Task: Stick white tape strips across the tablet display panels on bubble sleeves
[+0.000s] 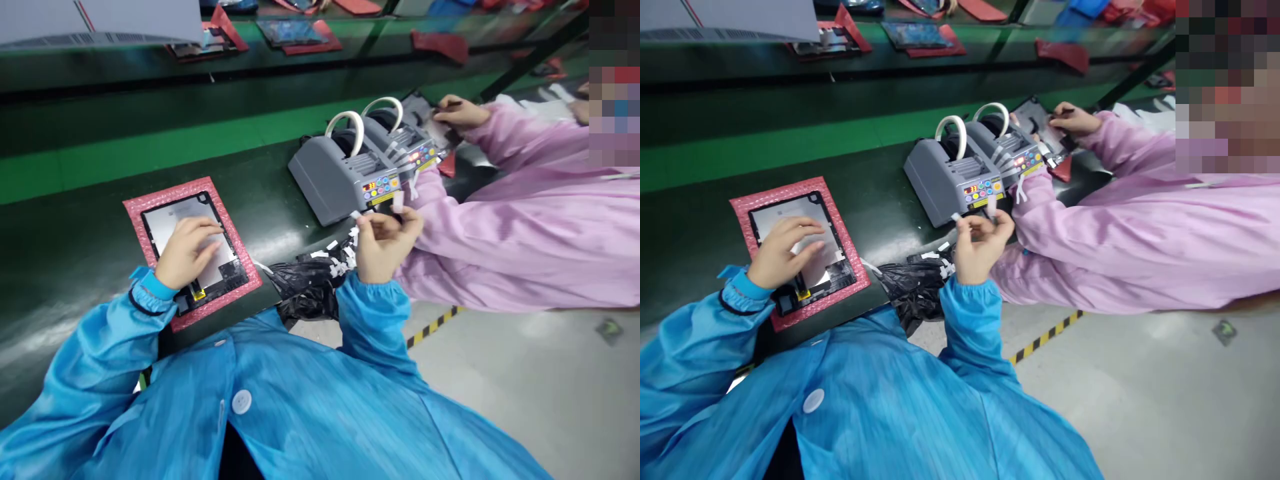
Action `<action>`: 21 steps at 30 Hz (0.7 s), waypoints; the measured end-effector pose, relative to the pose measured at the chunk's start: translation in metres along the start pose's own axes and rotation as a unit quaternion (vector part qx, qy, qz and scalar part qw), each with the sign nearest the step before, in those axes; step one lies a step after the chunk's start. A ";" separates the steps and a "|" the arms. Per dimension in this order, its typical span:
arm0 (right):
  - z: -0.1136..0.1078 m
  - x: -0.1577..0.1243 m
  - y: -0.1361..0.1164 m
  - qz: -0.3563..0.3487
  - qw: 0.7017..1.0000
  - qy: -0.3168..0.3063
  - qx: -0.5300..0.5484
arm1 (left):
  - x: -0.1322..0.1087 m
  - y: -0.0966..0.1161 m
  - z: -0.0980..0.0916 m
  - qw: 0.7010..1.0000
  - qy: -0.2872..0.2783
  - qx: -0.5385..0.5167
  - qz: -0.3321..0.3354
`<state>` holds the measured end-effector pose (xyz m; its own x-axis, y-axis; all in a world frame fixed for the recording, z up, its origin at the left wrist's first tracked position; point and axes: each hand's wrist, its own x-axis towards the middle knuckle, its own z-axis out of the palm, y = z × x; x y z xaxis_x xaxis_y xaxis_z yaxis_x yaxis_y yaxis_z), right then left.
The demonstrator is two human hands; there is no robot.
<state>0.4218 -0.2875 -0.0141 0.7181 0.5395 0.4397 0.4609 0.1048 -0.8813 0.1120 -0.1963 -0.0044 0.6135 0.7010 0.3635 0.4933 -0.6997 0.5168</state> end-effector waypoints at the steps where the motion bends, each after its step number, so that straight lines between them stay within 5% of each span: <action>1: 0.006 -0.010 -0.011 -0.005 0.998 -0.066 0.016 | 0.002 0.006 0.001 1.000 -0.001 -0.019 -0.002; 5: 0.043 -0.042 -0.046 0.017 0.949 -0.299 0.095 | 0.011 0.026 0.005 0.995 -0.011 -0.103 -0.009; 10: 0.081 -0.061 -0.070 0.078 0.886 -0.437 0.137 | 0.005 0.034 0.001 0.989 -0.014 -0.131 -0.062; 21: 0.104 -0.055 -0.055 0.123 0.841 -0.482 0.215 | -0.009 0.031 0.000 0.972 0.030 -0.128 -0.195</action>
<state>0.3024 -0.2364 -0.0077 -0.0871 0.9935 0.0730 -0.0202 0.0715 -0.9972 0.1219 -0.2245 0.0083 0.3700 0.9182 0.1419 0.5071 -0.3275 0.7973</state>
